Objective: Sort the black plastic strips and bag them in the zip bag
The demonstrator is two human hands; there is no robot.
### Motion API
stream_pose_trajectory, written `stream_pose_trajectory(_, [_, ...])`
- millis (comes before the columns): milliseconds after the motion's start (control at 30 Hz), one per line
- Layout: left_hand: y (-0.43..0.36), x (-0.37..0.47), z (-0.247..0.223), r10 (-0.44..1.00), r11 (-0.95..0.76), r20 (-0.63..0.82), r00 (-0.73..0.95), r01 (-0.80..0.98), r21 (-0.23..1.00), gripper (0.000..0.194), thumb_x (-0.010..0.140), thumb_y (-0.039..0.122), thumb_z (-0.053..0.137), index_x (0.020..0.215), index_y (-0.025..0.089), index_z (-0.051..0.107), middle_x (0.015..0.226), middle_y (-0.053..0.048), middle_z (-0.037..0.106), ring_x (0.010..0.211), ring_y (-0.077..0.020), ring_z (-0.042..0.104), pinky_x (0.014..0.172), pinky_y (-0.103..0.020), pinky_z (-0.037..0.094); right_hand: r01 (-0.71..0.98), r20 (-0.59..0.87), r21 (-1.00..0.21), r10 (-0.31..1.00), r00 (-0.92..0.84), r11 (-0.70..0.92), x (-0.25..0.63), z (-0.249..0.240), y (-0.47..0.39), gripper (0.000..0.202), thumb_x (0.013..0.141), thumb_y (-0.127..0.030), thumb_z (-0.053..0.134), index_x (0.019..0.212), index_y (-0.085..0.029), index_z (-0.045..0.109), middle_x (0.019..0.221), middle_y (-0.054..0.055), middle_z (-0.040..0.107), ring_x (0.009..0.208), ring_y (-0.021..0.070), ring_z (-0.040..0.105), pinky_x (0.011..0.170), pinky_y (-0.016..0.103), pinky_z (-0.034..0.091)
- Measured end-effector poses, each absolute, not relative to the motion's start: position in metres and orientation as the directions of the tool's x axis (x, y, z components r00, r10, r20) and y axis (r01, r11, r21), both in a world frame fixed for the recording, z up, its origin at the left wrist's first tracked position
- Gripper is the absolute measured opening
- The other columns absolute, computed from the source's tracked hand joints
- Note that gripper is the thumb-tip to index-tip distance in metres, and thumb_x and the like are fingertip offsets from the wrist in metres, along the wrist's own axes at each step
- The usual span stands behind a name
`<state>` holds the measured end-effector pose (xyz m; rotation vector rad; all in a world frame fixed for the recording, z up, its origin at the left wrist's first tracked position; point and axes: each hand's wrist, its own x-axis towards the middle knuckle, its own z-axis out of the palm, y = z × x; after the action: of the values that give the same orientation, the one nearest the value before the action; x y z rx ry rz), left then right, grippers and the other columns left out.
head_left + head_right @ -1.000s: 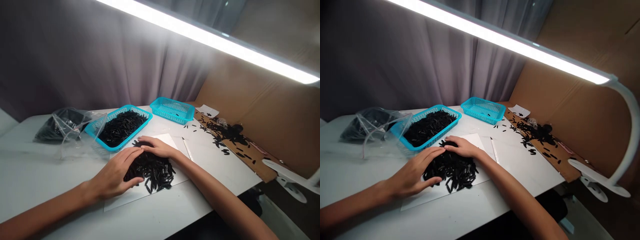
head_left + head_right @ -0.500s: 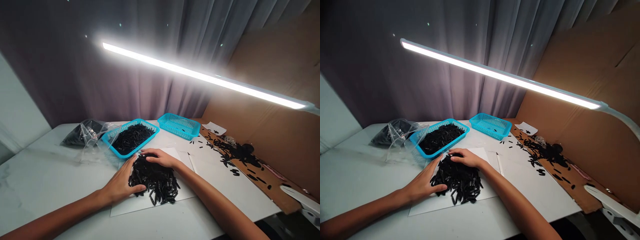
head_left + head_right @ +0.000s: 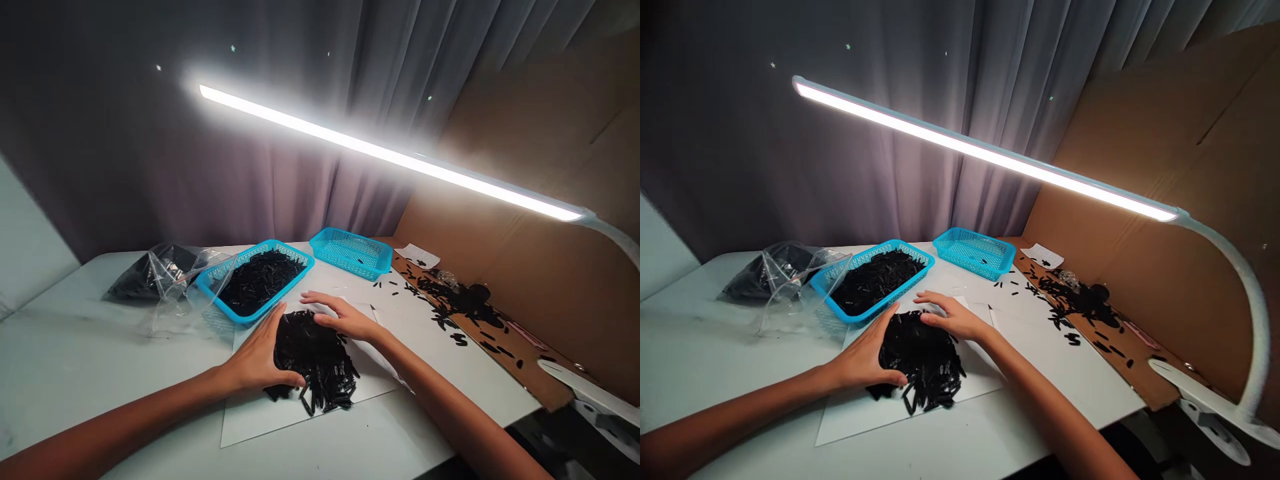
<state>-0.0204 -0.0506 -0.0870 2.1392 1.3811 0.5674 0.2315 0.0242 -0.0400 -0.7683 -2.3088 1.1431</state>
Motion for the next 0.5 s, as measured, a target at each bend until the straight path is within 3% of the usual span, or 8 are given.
stream_pose_trajectory(67, [-0.045, -0.020, -0.087, 0.909, -0.355, 0.061, 0.412, 0.689, 0.632, 0.142, 0.057, 0.075, 0.081, 0.162, 0.010, 0.012, 0.168, -0.028, 0.013, 0.155, -0.0436, 0.017, 0.125, -0.062, 0.020, 0.344, 0.100, -0.809, 0.688, -0.719, 0.477, 0.248, -0.044, 0.005, 0.079, 0.086, -0.066, 0.067, 0.152, -0.025, 0.048, 0.168, 0.013, 0.028, 0.156, 0.0332, 0.024, 0.125, 0.058, 0.017])
stream_pose_trajectory(200, [-0.040, -0.019, -0.087, 0.889, -0.391, 0.070, 0.453, 0.669, 0.632, 0.138, 0.056, 0.075, 0.082, 0.161, 0.011, 0.018, 0.167, -0.027, 0.017, 0.155, -0.0423, 0.019, 0.126, -0.060, 0.020, 0.532, 0.000, -0.692, 0.736, -0.677, 0.489, 0.255, -0.062, -0.039, 0.134, 0.056, -0.074, 0.084, 0.163, -0.020, 0.024, 0.171, 0.019, -0.001, 0.158, 0.0406, 0.000, 0.125, 0.061, 0.010])
stream_pose_trajectory(333, [-0.038, -0.021, -0.091, 0.861, -0.438, 0.082, 0.502, 0.651, 0.620, 0.137, 0.056, 0.074, 0.082, 0.160, 0.011, 0.020, 0.167, -0.026, 0.020, 0.155, -0.0430, 0.019, 0.125, -0.061, 0.021, 0.622, 0.031, -0.555, 0.760, -0.649, 0.553, 0.233, -0.077, -0.051, 0.142, 0.052, -0.079, 0.083, 0.163, -0.015, 0.023, 0.170, 0.024, 0.001, 0.156, 0.0460, -0.004, 0.124, 0.065, 0.002])
stream_pose_trajectory(500, [-0.032, -0.029, -0.108, 0.827, -0.531, 0.181, 0.532, 0.634, 0.562, 0.133, 0.056, 0.071, 0.084, 0.160, 0.017, 0.021, 0.165, -0.023, 0.027, 0.151, -0.0443, 0.029, 0.123, -0.060, 0.030, 0.540, 0.236, -0.560, 0.745, -0.624, 0.628, 0.217, -0.087, -0.033, 0.124, 0.058, -0.076, 0.082, 0.159, -0.021, 0.035, 0.167, 0.022, 0.024, 0.154, 0.0403, 0.023, 0.125, 0.055, 0.017])
